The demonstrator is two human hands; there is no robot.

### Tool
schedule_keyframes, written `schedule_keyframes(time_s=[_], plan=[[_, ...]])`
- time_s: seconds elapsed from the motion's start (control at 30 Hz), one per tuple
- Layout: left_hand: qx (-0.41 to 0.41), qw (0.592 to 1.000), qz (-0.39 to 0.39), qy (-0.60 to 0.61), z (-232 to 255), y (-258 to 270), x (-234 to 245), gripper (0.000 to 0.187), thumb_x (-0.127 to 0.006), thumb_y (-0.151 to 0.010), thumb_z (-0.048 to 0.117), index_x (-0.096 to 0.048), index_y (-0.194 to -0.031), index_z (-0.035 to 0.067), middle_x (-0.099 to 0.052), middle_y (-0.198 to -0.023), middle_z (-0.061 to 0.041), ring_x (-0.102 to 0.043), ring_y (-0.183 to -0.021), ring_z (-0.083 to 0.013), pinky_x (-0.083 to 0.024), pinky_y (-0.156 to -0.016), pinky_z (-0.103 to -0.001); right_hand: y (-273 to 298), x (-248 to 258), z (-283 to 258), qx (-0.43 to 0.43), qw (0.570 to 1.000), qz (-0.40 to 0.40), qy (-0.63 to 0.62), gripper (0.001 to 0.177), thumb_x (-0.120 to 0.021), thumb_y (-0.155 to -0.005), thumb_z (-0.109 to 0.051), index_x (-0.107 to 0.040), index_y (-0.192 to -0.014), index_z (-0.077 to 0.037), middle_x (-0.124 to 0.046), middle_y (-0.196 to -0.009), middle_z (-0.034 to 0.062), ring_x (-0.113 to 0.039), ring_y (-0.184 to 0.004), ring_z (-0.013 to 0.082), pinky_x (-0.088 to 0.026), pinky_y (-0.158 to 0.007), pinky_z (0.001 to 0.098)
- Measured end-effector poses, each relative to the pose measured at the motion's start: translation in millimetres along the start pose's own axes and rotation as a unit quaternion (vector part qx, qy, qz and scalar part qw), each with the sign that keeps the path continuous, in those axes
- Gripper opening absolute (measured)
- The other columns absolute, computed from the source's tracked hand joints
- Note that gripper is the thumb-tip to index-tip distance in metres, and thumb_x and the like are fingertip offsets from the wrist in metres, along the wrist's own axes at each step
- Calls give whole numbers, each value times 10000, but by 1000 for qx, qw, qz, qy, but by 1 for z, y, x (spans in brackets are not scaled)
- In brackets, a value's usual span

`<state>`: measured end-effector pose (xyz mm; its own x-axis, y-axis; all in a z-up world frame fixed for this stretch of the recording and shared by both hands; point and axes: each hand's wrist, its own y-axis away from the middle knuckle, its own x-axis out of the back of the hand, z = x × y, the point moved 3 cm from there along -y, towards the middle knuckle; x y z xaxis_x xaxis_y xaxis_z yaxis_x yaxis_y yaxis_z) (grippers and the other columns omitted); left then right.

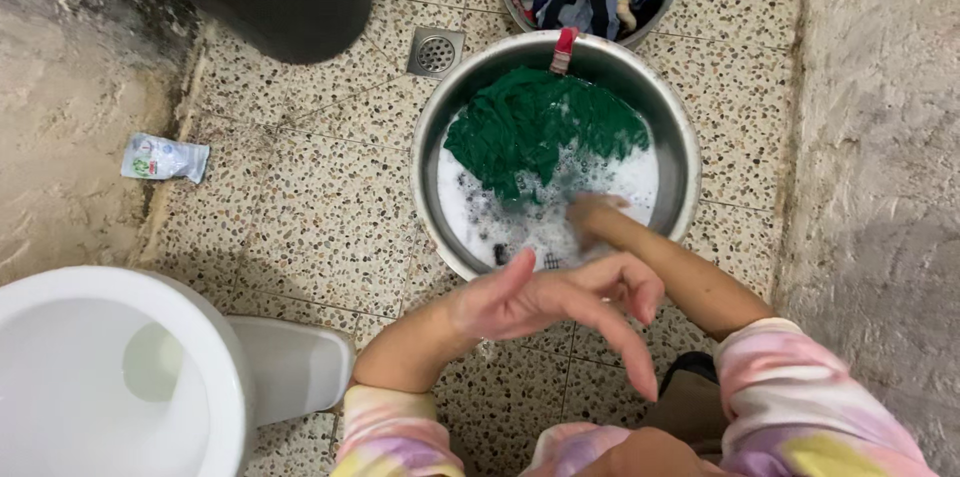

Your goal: The person washes clothes by hand in a metal basin filled with soapy water. They repeatedly submerge, scrub, and wring out a light-colored garment, then place it into a nearby bucket. The person continues to wash additional items from the basin in the same manner.

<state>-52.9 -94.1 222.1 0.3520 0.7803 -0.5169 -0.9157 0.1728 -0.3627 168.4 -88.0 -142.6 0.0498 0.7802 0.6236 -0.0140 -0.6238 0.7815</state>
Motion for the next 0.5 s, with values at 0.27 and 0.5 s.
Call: schedule_keyframes(time_s=[0.27, 0.5], plan=[[35, 997, -47, -48, 8, -1, -7, 1097, 24, -1039, 816, -727, -1279, 53, -445, -1282, -64, -400, -1237, -175, -216, -1236, -313, 2, 3, -9, -36, 999, 36, 14, 339, -641, -923, -152, -722, -1252, -146, -699, -1282, 118, -692, -1158, 396, -528, -813, 715], [38, 994, -50, -93, 26, -5, -16, 1099, 6, -1022, 820, -702, -1248, 11, -446, -1283, -79, -377, -1240, -181, -200, -1204, -311, 22, -12, -45, 5, 982, 148, 117, 271, -640, -925, -217, -754, -1151, -122, -720, -1206, 124, -671, -1153, 374, -457, -893, 725]])
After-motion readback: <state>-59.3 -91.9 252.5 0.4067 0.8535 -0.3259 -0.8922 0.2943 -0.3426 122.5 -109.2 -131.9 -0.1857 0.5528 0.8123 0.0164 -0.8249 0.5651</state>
